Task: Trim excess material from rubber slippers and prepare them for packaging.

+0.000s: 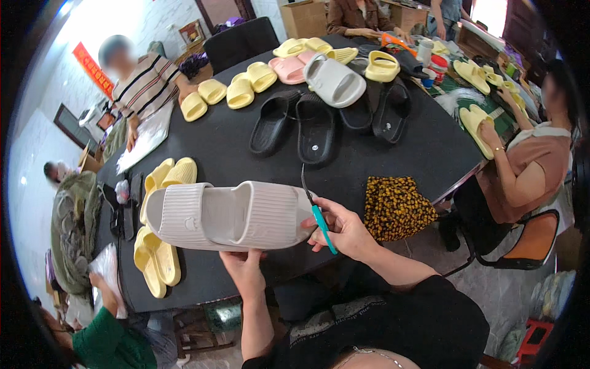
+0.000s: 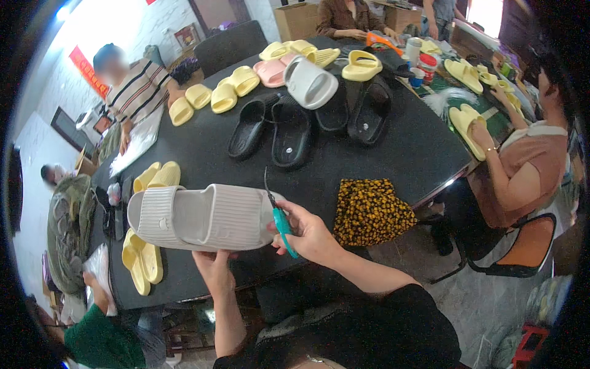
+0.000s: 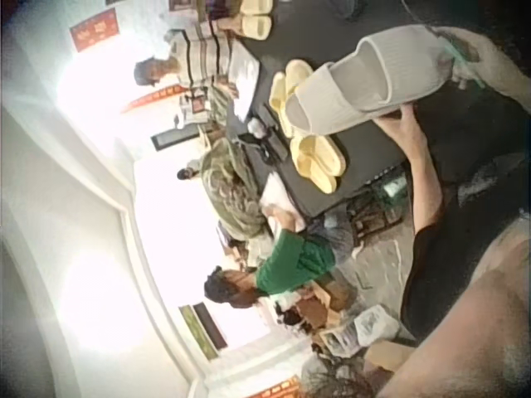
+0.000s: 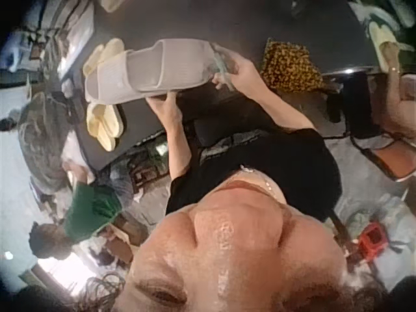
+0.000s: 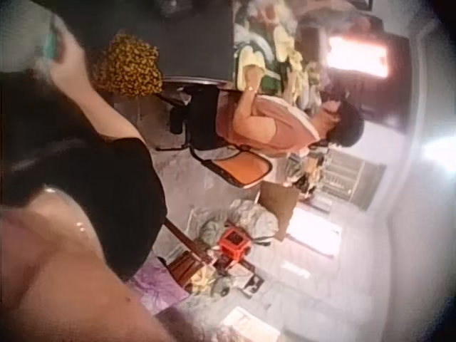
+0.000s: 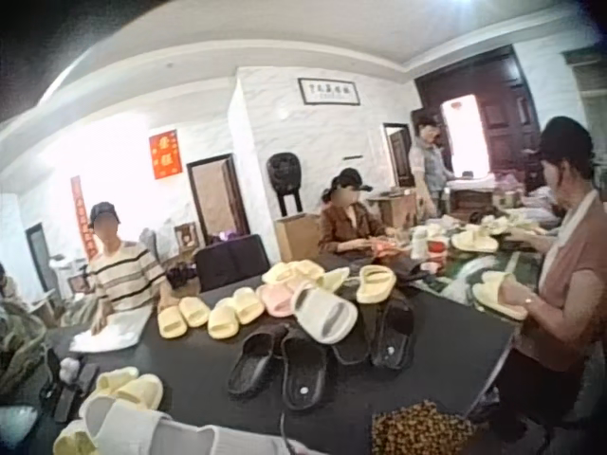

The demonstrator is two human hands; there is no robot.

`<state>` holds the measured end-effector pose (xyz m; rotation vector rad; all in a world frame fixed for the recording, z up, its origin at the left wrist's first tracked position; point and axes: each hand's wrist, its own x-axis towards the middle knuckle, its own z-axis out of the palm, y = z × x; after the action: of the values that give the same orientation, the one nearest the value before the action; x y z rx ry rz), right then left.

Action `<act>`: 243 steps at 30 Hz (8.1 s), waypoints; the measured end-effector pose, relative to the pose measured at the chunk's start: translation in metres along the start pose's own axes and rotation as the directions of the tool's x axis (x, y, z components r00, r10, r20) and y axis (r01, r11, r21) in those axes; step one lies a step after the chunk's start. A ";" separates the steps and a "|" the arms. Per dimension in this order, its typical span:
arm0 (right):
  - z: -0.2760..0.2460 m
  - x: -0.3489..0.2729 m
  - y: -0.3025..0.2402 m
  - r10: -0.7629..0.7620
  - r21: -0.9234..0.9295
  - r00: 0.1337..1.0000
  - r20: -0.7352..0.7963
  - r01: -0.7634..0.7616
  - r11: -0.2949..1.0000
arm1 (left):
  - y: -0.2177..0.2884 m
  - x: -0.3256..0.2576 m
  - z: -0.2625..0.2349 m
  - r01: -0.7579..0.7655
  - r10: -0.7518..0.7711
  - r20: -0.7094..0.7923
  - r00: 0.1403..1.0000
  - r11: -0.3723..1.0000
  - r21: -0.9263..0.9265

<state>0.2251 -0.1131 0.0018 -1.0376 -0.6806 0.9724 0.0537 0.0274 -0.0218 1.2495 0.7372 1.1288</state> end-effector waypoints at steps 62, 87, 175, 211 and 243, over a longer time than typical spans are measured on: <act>-0.179 -0.049 -0.025 -0.672 -0.503 0.504 -0.543 0.445 0.741 | -0.058 0.119 0.142 -0.778 0.088 0.773 0.628 0.090 0.622; -0.177 -0.028 0.002 -0.667 -0.715 0.616 -0.419 0.230 0.660 | -0.049 0.213 0.087 -0.620 0.423 0.520 0.742 0.138 0.772; -0.040 0.057 -0.077 -0.344 -0.420 0.939 0.011 0.316 0.850 | 0.001 0.053 0.012 -0.547 0.281 0.482 0.830 0.584 0.600; -0.049 0.113 -0.036 0.174 -0.706 0.881 0.440 0.219 0.674 | 0.014 0.020 0.001 -0.367 0.239 0.282 0.929 0.515 0.775; -0.056 0.113 -0.025 0.165 -0.718 0.831 0.531 0.337 0.609 | 0.029 0.025 -0.010 -0.440 0.546 0.324 0.773 0.094 0.893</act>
<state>0.3288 -0.0371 0.0063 -1.4805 -1.7736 0.8773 0.0453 0.0527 0.0072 2.7110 1.1896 1.2973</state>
